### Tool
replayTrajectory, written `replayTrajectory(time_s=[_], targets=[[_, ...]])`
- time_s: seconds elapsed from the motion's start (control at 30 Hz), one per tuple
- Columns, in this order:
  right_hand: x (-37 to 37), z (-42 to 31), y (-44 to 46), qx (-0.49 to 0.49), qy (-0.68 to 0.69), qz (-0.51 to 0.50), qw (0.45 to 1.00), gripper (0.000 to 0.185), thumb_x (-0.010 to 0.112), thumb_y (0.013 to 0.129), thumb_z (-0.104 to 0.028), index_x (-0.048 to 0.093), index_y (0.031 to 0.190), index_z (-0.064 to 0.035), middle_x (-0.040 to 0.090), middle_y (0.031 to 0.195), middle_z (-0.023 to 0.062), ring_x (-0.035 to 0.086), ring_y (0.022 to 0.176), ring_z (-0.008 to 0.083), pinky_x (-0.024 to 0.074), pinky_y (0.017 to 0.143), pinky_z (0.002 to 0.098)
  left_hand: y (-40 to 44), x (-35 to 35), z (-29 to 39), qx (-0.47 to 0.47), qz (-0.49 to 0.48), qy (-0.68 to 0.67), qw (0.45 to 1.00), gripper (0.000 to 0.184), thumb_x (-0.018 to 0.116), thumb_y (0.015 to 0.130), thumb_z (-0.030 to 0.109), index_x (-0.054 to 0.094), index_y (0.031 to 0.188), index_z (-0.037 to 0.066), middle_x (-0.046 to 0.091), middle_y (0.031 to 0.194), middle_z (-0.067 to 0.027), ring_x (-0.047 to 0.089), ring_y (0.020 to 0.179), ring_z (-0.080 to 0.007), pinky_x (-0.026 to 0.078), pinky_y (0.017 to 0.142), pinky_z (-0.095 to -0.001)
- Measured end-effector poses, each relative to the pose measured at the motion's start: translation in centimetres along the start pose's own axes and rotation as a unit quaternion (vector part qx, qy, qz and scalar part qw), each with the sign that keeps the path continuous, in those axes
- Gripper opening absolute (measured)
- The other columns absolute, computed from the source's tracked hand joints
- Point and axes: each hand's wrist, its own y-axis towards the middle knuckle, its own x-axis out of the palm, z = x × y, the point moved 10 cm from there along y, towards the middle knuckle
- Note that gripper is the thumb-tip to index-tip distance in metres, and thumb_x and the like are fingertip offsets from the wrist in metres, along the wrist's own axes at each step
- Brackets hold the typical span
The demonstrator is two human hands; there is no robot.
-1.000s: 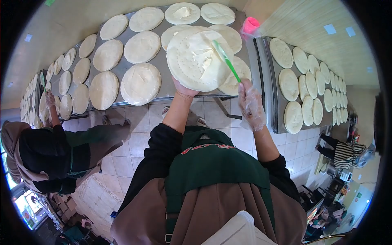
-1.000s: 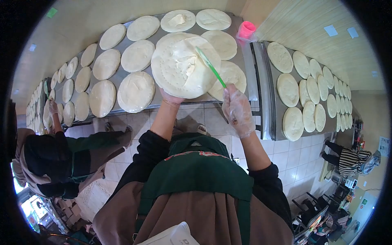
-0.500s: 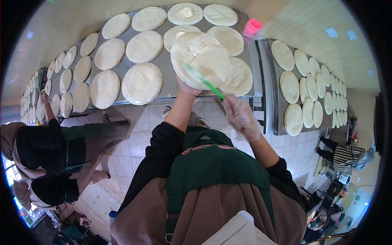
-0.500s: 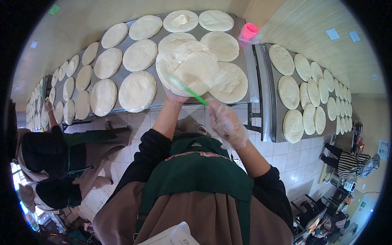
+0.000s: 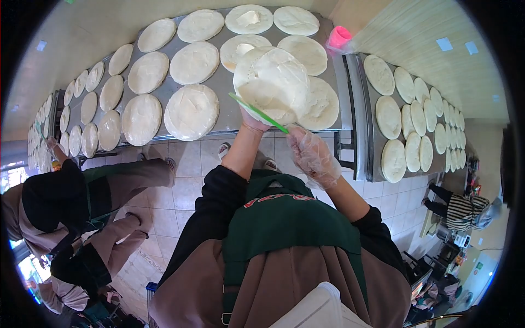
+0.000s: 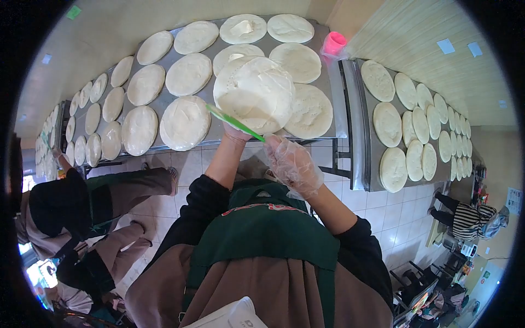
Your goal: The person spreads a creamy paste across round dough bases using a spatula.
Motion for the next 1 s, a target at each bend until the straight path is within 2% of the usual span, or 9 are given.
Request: replayTrajectory(time_s=[0.2,0.3,0.37,0.47,0.7,0.8,0.87,0.93,1.0], targets=[[-3.6,3.8,1.8,0.127,-0.017,0.074,0.989,0.011,0.046,0.092,-0.014,0.05,0.087,-0.0049,0.054,0.071,0.0202,0.056,0.064,0.0388,0.0467,0.057,0.0454,0.0,0.8,1.4,0.05,0.067,0.057,0.995,0.065,0.035,0.09,0.054,0.038,0.137,0.01,0.047,0.134,-0.0133,0.049,0.118,-0.0327,0.04,0.099,-0.0505],[-1.0,6.5,0.7,0.223,0.154,0.057,0.961,0.01,0.046,0.092,-0.013,0.05,0.087,-0.005,0.055,0.074,0.0195,0.057,0.067,0.0381,0.047,0.058,0.0454,0.2,0.8,0.9,0.035,0.041,0.03,0.998,0.063,0.033,0.09,0.051,0.038,0.136,0.009,0.047,0.134,-0.0132,0.05,0.118,-0.0324,0.042,0.099,-0.0487],[-0.6,2.2,0.7,0.035,-0.038,0.042,0.998,0.009,0.047,0.091,-0.013,0.05,0.087,-0.0051,0.057,0.077,0.0179,0.058,0.068,0.037,0.0473,0.058,0.0446,0.1,0.5,0.8,0.016,0.015,-0.014,1.0,0.06,0.032,0.091,0.049,0.039,0.136,0.009,0.048,0.133,-0.013,0.05,0.118,-0.0322,0.042,0.098,-0.0469],[0.0,-0.1,0.3,0.0,-0.005,0.013,1.0,0.009,0.048,0.09,-0.014,0.051,0.09,-0.0052,0.057,0.077,0.0172,0.058,0.068,0.0368,0.0474,0.058,0.0448,-0.4,-1.1,1.4,0.014,0.082,0.136,0.987,0.061,0.032,0.091,0.049,0.038,0.136,0.009,0.049,0.132,-0.0132,0.05,0.118,-0.0321,0.042,0.098,-0.0468],[-2.4,1.3,2.4,0.06,0.025,0.043,0.997,0.01,0.048,0.091,-0.012,0.053,0.093,-0.0034,0.057,0.082,0.0208,0.057,0.075,0.0411,0.0458,0.063,0.0462,-0.7,-0.3,1.8,0.04,0.091,0.091,0.991,0.061,0.031,0.091,0.051,0.04,0.135,0.01,0.05,0.13,-0.0134,0.051,0.116,-0.0325,0.041,0.099,-0.0472],[-2.6,1.3,2.7,0.066,-0.075,0.062,0.993,0.009,0.048,0.09,-0.015,0.049,0.09,-0.0052,0.056,0.074,0.0152,0.058,0.064,0.0349,0.0476,0.056,0.0428,-0.4,-0.2,0.7,-0.01,0.024,-0.019,0.999,0.064,0.035,0.09,0.053,0.036,0.137,0.009,0.047,0.133,-0.0157,0.05,0.117,-0.0341,0.041,0.099,-0.049],[-1.2,-1.0,1.9,-0.047,-0.095,0.046,0.993,0.009,0.049,0.088,-0.014,0.05,0.089,-0.0053,0.055,0.073,0.014,0.058,0.062,0.0327,0.0481,0.055,0.0413,-0.5,0.7,0.3,-0.045,-0.036,-0.109,0.992,0.067,0.04,0.089,0.052,0.033,0.138,0.008,0.043,0.136,-0.018,0.049,0.118,-0.0358,0.041,0.098,-0.0508],[-0.1,-2.0,0.9,-0.065,-0.109,0.018,0.992,0.009,0.049,0.088,-0.014,0.05,0.089,-0.0055,0.055,0.074,0.0136,0.058,0.061,0.0321,0.0481,0.054,0.0415,-1.1,0.9,-1.3,-0.135,-0.082,0.013,0.987,0.072,0.041,0.087,0.057,0.032,0.139,0.008,0.042,0.137,-0.0181,0.047,0.12,-0.0378,0.039,0.099,-0.0531],[0.5,-2.6,0.8,-0.084,-0.12,-0.01,0.989,0.008,0.049,0.088,-0.014,0.05,0.089,-0.0056,0.056,0.074,0.0132,0.058,0.061,0.0316,0.0482,0.054,0.0416,-0.8,-0.7,-1.6,-0.13,-0.022,-0.023,0.991,0.08,0.041,0.083,0.064,0.031,0.14,0.008,0.04,0.138,-0.0181,0.043,0.122,-0.0389,0.037,0.1,-0.0547]])
